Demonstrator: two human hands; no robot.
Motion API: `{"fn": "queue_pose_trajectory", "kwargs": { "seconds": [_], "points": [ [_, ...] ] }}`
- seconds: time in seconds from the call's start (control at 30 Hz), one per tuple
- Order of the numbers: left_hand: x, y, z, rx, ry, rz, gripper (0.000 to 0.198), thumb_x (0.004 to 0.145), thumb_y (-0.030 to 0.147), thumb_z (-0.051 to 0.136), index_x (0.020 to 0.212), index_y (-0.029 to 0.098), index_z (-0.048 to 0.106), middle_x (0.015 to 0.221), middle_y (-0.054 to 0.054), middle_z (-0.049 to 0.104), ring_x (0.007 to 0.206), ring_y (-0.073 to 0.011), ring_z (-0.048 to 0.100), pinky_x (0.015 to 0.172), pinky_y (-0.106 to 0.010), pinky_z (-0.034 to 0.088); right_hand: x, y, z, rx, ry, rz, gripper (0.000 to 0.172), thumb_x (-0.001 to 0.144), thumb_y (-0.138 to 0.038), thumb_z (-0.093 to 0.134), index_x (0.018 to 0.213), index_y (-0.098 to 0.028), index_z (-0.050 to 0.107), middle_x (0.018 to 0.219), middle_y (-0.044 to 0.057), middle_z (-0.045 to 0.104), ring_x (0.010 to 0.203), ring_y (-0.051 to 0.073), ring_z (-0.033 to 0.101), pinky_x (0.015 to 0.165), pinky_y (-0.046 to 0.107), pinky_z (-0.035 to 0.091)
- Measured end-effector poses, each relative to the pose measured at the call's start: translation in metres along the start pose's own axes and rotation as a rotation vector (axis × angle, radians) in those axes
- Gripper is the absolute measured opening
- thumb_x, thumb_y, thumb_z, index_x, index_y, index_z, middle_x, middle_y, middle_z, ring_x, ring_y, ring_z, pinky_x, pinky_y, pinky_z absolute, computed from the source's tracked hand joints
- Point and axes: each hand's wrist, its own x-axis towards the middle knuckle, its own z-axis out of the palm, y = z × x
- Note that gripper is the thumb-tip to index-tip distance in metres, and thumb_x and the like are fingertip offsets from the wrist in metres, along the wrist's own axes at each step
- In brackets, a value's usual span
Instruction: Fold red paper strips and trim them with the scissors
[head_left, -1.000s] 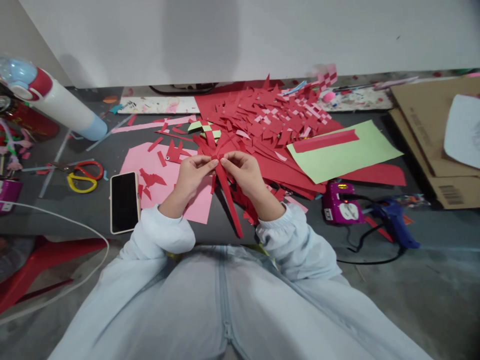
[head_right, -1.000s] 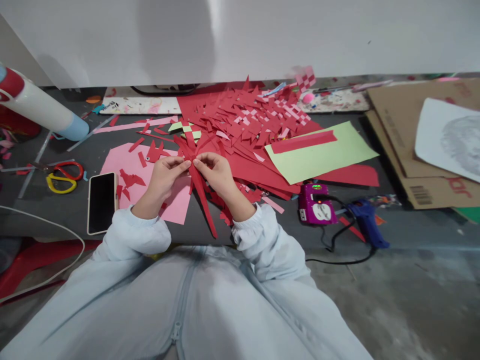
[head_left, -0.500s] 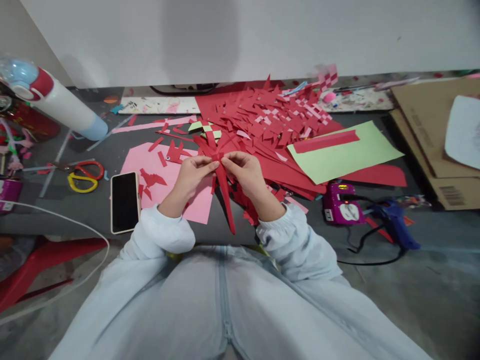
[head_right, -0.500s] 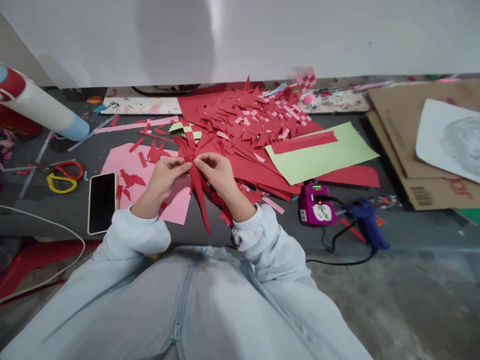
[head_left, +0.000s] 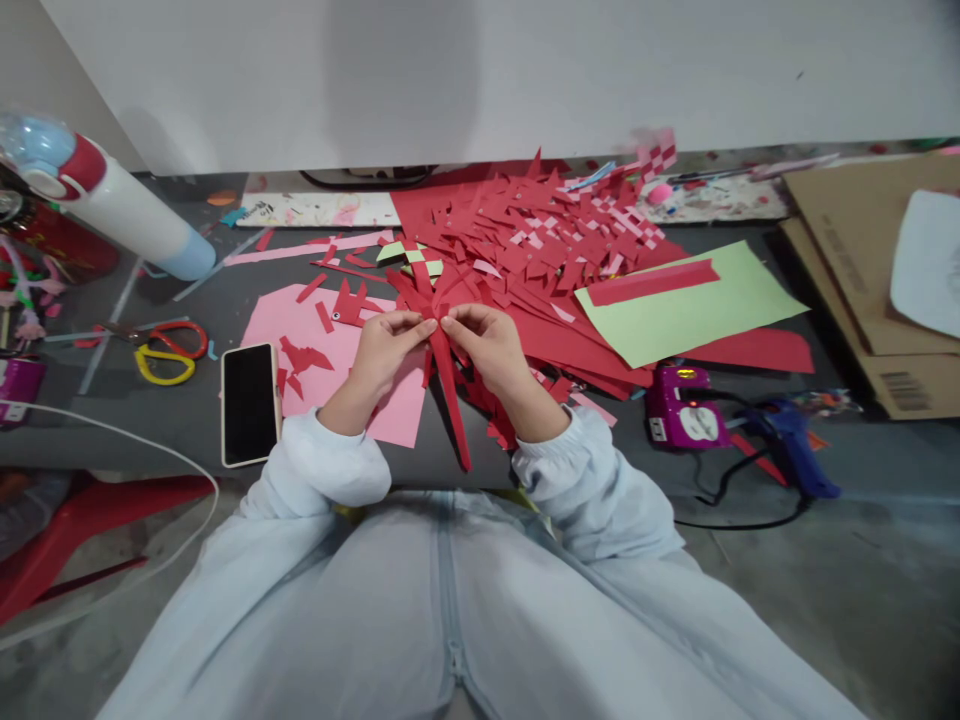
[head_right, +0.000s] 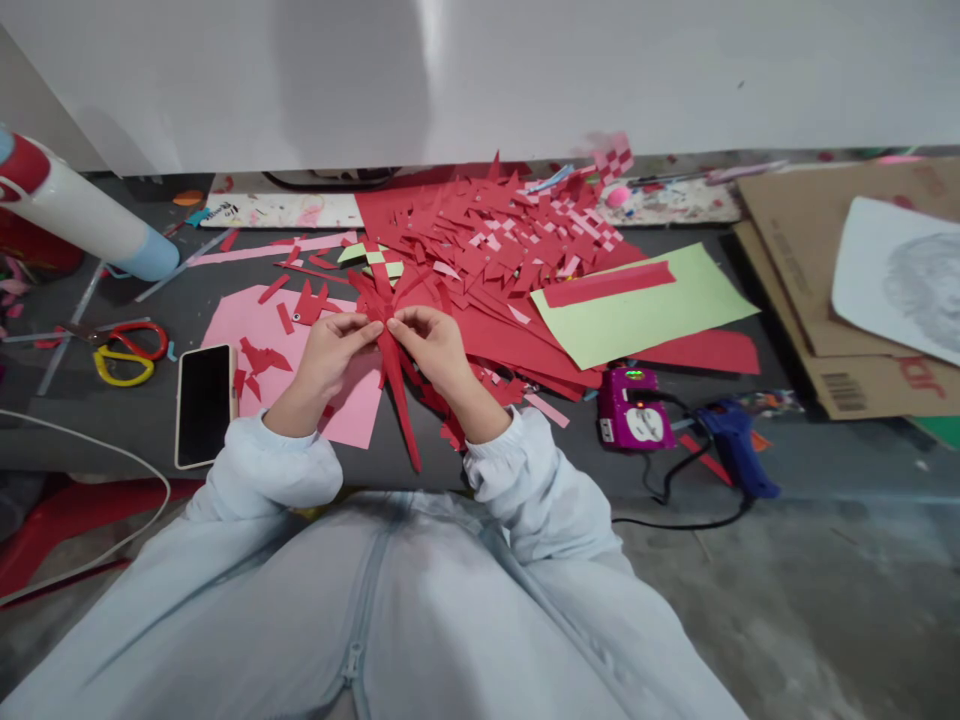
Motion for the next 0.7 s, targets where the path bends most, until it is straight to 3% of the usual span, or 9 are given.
{"fn": "queue_pose_trajectory", "kwargs": {
  "seconds": [0.23,0.53,0.7],
  "points": [
    [0.0007,0.0005,0.0002,-0.034,-0.002,-0.018,0.03,0.058,0.034,0.088,0.067,0.015,0.068,0.065,0.002,0.064,0.062,-0.0086,0.061,0.065,-0.024,0.052,-0.0008,0.0008,0.002,0.052,0.033,0.014,0.039,0.063,-0.052,0.078,0.077,-0.019,0.061,0.066,-0.003,0.058,0.058,0.009,0.052,0.054,0.023,0.045],
    [-0.0029,0.0078,-0.0007,-0.018,-0.022,-0.077,0.031,0.057,0.032,0.088,0.068,0.014,0.066,0.063,0.003,0.061,0.06,-0.0093,0.06,0.062,-0.026,0.054,0.0001,-0.0062,-0.0039,0.032,-0.042,0.088,0.043,0.058,-0.053,0.081,0.074,-0.017,0.065,0.059,-0.004,0.056,0.052,0.006,0.046,0.052,0.022,0.04],
    [-0.0014,0.0051,-0.0002,-0.014,0.003,-0.068,0.033,0.054,0.034,0.089,0.067,0.014,0.066,0.062,0.003,0.061,0.059,-0.0097,0.059,0.062,-0.026,0.053,-0.0003,-0.003,-0.002,0.05,-0.018,0.074,0.04,0.059,-0.051,0.081,0.073,-0.017,0.064,0.059,-0.004,0.056,0.053,0.006,0.045,0.053,0.022,0.04]
  ]
}}
